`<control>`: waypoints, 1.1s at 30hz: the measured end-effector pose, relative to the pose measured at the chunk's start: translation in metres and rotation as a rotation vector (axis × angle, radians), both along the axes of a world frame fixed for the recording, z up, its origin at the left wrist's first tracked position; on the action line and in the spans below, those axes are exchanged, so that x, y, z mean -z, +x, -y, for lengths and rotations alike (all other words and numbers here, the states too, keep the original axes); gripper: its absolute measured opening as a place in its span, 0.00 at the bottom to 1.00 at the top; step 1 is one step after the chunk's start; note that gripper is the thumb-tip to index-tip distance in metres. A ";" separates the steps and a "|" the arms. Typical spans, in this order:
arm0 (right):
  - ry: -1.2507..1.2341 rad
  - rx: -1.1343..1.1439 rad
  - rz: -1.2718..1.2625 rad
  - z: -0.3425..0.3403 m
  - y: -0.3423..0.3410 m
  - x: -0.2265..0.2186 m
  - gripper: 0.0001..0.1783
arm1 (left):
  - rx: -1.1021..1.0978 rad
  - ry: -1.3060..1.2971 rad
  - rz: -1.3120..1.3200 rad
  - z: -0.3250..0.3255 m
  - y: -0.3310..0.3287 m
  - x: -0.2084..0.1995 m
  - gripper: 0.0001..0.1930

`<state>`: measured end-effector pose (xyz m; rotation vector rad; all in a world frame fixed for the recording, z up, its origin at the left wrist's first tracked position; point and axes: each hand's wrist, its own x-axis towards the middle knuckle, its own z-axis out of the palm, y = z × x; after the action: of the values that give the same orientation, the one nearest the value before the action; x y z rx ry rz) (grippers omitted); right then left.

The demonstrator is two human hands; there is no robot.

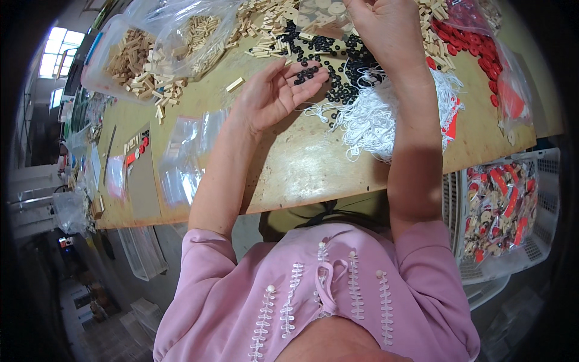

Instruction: The person assembles small craft kits by placing wooden pieces, black beads, white strings, and red paper flags into clear plastic bags. The person repeatedly picks items from piles on the table, inserts them into bags, and sets the filled bags aside.

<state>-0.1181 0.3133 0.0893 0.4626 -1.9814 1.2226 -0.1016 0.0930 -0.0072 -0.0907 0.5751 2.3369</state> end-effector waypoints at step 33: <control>0.023 -0.206 0.109 0.001 0.005 -0.005 0.04 | -0.131 -0.194 0.001 0.020 0.006 0.005 0.15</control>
<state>-0.1127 0.3120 0.0945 0.6370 -2.0817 1.3781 -0.0958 0.0735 -0.0124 -0.2257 0.8159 2.4012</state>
